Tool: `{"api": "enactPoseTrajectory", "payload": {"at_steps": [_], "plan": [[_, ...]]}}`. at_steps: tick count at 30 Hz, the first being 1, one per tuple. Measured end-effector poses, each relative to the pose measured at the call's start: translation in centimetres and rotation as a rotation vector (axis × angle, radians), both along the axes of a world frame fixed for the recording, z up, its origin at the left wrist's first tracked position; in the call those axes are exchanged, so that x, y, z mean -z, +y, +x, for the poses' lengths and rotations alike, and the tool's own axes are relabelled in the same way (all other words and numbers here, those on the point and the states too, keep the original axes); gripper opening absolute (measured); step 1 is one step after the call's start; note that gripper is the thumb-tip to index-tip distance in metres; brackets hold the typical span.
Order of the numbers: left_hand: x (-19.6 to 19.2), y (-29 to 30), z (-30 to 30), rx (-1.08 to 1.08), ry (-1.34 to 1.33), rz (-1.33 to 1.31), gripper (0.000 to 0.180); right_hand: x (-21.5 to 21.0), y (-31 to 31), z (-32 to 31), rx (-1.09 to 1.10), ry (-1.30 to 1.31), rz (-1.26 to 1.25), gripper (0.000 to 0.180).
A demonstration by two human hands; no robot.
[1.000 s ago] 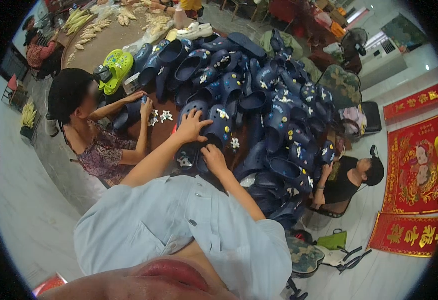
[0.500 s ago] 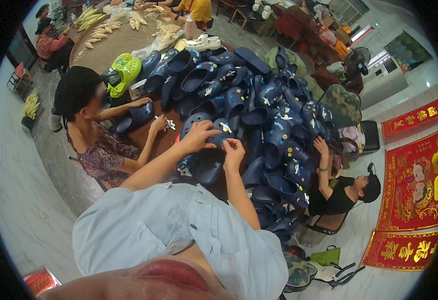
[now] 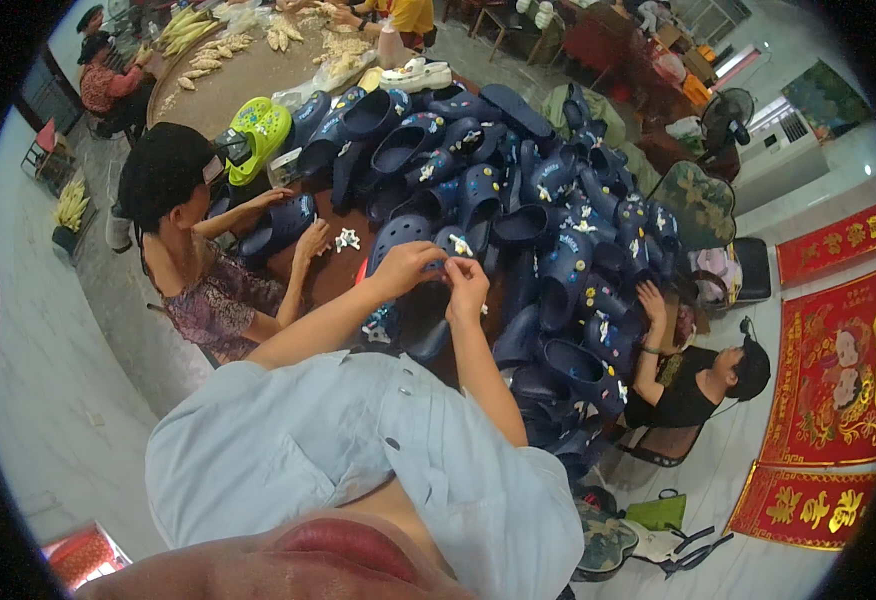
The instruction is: Applying decorative charms to the holes of plastic clogs.
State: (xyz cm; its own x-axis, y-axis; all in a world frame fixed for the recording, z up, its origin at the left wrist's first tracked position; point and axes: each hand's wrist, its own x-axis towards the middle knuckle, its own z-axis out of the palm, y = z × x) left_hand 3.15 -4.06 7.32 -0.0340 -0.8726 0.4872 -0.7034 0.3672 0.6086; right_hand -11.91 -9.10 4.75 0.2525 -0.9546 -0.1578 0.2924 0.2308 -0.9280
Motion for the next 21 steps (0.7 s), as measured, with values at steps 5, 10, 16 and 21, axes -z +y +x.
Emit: {"api": "enactPoseTrajectory", "payload": {"at_steps": [5,10,16,21], "plan": [[0.4,-0.7,0.1,-0.032,0.098,0.107,0.021,0.1,-0.2,-0.4,-0.033,0.094,-0.170,0.010],[1.0,-2.2,2.1,-0.172,0.255,0.025,0.022,-0.9,0.5,-1.1,0.027,0.614,-0.762,0.022],[2.5,-4.1,4.7,-0.234,0.368,0.256,0.027,1.0,3.0,-2.7,-0.079,0.964,-1.103,0.047],[2.9,-4.8,3.7,-0.193,0.227,0.290,0.027,3.3,3.1,-2.9,-0.027,0.970,-1.098,0.044]]}}
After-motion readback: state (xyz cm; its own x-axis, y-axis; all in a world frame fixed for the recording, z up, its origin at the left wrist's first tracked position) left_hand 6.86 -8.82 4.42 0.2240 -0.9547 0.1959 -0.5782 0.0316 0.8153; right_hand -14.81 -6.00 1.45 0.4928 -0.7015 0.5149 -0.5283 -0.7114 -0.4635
